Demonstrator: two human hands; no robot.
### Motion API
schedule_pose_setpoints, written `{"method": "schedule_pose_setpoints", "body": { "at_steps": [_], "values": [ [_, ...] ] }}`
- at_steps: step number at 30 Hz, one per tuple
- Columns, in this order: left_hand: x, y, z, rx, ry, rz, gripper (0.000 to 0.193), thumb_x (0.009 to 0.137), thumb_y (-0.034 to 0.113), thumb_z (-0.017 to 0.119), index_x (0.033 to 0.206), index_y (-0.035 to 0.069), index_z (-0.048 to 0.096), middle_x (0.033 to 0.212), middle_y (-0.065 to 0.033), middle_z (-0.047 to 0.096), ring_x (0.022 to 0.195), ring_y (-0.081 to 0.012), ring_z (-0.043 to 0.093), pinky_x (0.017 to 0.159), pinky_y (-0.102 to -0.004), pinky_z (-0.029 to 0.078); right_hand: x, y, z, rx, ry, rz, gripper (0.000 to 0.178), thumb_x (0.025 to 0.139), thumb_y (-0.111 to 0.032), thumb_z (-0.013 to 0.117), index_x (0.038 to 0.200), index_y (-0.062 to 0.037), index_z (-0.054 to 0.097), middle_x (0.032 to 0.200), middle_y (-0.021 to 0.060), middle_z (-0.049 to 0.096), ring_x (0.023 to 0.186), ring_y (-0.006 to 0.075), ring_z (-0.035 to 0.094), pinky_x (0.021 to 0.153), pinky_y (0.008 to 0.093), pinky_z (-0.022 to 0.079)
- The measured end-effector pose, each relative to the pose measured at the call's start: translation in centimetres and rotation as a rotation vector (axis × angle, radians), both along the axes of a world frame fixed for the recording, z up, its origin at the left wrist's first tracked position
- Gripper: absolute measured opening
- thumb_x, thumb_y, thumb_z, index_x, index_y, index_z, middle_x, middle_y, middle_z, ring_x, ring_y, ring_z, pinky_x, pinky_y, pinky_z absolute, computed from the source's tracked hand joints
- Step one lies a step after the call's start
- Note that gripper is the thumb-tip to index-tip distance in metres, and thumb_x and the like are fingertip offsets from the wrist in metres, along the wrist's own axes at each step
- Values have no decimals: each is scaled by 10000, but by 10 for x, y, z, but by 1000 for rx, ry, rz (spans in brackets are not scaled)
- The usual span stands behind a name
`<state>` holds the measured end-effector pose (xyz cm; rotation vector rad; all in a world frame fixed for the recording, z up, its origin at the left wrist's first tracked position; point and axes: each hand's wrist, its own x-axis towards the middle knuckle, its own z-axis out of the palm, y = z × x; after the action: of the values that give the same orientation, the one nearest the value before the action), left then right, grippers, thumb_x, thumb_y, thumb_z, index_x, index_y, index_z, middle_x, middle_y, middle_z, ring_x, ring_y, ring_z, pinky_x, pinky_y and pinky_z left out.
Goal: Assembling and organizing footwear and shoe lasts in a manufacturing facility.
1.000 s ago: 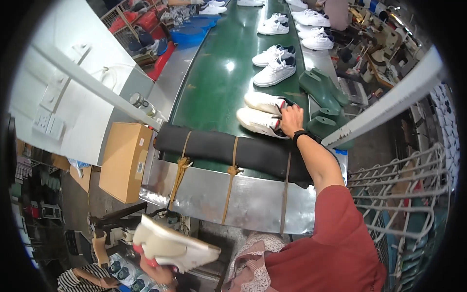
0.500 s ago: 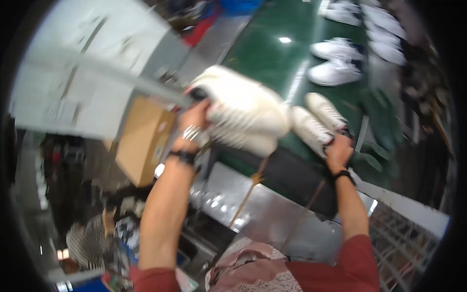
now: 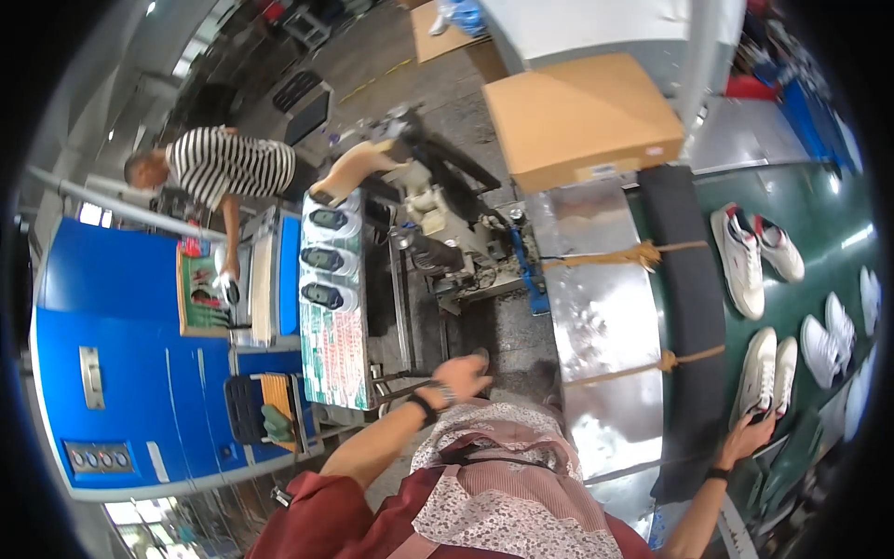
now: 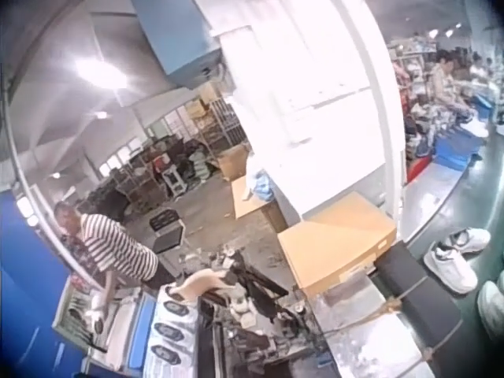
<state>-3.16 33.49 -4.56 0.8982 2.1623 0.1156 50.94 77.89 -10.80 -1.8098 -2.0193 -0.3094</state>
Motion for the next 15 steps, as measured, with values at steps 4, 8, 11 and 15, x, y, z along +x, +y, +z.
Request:
{"method": "schedule_pose_setpoints", "body": {
  "at_steps": [4, 8, 11, 15],
  "values": [
    [-89, -187, -8, -120, 241, 411, 612, 813, 402, 797, 1304, 72, 641, 1165, -213, 730, 1077, -409, 694, 963, -485, 546, -184, -116, 52, -437, 687, 471, 373, 929, 39, 556, 1298, 23, 611, 1231, 176, 677, 1114, 221, 672, 916, 337, 542],
    [-194, -292, 5, -81, 592, 566, 888, 717, 335, 900, 1428, -7, 492, 1242, -268, 653, 1168, -437, 605, 1015, -485, 513, -367, -244, 73, -811, 584, 986, 254, 933, 25, 617, 1178, -3, 677, 1111, 131, 734, 958, 242, 712, 807, 345, 571],
    [-288, -303, 26, 70, 644, 565, 975, 697, 211, 919, 1497, 5, 400, 1406, -257, 535, 1297, -433, 502, 1088, -477, 464, -492, -322, 93, -970, 526, 1124, 283, 912, -3, 648, 1193, -17, 675, 1071, 141, 747, 946, 272, 737, 812, 356, 583],
    [-372, -324, 30, 232, 586, 352, 995, 648, 152, 930, 1499, 50, 427, 1472, -228, 483, 1377, -411, 455, 1120, -468, 441, -642, -406, 82, -1084, 463, 1280, 356, 894, -51, 683, 1248, -35, 654, 1076, 144, 748, 986, 296, 747, 842, 385, 590]
  ]
}}
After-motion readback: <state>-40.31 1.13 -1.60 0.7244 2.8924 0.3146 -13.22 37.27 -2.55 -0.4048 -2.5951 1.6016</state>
